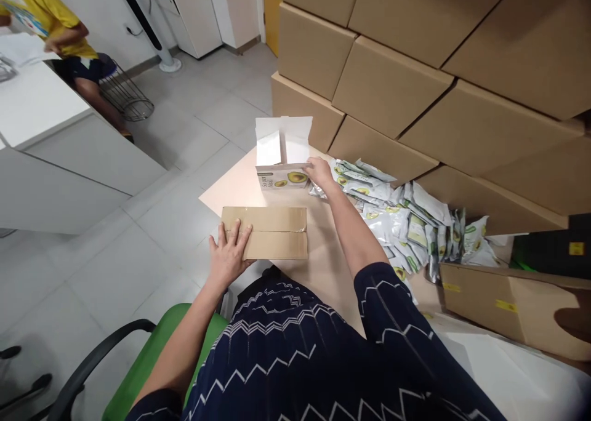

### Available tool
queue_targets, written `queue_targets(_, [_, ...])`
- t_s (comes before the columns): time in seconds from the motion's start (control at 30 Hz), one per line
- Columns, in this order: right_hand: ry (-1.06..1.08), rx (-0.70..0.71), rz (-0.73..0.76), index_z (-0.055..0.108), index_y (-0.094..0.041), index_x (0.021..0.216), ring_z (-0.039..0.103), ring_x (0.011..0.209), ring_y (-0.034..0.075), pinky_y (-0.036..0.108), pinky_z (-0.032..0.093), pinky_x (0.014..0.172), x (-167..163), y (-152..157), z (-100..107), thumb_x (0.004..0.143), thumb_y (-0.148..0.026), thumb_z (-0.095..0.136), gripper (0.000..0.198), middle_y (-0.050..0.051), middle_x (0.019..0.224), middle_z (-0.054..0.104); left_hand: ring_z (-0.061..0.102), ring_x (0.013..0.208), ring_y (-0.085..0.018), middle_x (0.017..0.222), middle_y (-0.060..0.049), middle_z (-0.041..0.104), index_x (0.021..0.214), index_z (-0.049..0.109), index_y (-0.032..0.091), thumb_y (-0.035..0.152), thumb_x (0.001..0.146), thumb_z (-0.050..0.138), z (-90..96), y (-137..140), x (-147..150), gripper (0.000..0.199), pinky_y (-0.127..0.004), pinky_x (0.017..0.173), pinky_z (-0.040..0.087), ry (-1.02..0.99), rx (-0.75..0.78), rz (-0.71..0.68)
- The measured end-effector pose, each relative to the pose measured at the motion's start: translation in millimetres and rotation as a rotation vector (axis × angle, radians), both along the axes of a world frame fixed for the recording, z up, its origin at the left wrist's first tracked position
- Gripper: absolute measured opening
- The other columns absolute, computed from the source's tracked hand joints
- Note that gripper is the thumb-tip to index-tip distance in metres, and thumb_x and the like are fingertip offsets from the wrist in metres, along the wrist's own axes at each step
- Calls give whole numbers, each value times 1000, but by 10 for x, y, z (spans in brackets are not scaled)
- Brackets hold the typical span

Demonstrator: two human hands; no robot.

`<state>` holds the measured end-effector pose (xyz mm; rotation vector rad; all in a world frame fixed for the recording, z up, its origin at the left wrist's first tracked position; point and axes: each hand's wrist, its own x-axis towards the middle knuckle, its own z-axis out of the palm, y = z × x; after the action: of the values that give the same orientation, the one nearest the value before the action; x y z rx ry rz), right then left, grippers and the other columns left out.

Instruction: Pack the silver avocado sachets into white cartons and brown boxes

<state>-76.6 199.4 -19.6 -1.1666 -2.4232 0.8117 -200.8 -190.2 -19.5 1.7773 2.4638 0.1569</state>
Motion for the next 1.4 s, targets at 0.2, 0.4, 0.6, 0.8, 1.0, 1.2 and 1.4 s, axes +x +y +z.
queue_targets(0.2, [310,51,-192,66,-19,87,61,86,21,35,51,86,291,-179,324,91,-38,51,24,2,83,66,8,149,-55,165,-14,25,157,31,30,53,77,74,-11,126,-101,94,-72,101,38,-39,23,1])
queue_targets(0.4, [737,92,-497,64,-20,89,66,85,20,39,60,76,1347,-566,862,83,-44,64,25,3,90,67,5,149,-54,164,-15,26,158,29,29,64,77,68,16,581,-542,96,-70,94,45,-41,17,-77])
queue_targets(0.6, [1060,289,-834,60,-20,83,67,71,14,36,64,68,2373,-1202,1181,72,-36,77,26,-2,78,66,1,151,-51,168,-13,14,160,16,32,70,74,68,114,1296,-1098,108,-68,99,44,40,-143,-158])
queue_targets(0.8, [1095,264,-1113,57,-19,73,66,64,14,36,65,67,2765,-1922,939,60,-37,86,37,-4,68,65,0,151,-50,169,-12,9,160,9,32,72,76,64,193,2274,-1519,108,-69,104,38,77,-180,-297])
queue_targets(1.0, [949,147,-1183,66,-17,78,72,79,17,42,65,79,2750,-2533,597,72,-37,83,27,1,86,73,4,149,-51,168,-15,11,160,13,29,76,74,64,228,3162,-1592,110,-70,107,32,67,-162,-325])
queue_targets(1.2, [794,3,-1062,72,-19,88,73,101,21,44,61,91,2570,-2840,415,81,-36,76,19,7,114,75,5,145,-55,166,-16,15,159,19,25,77,77,61,211,3575,-1514,106,-78,105,24,19,-50,-336])
queue_targets(1.4, [692,-29,-846,74,-23,93,70,112,23,42,59,93,2352,-2737,336,87,-32,68,12,7,122,73,5,146,-55,165,-23,15,157,23,17,62,74,77,171,3511,-1353,109,-85,104,4,-23,36,-292])
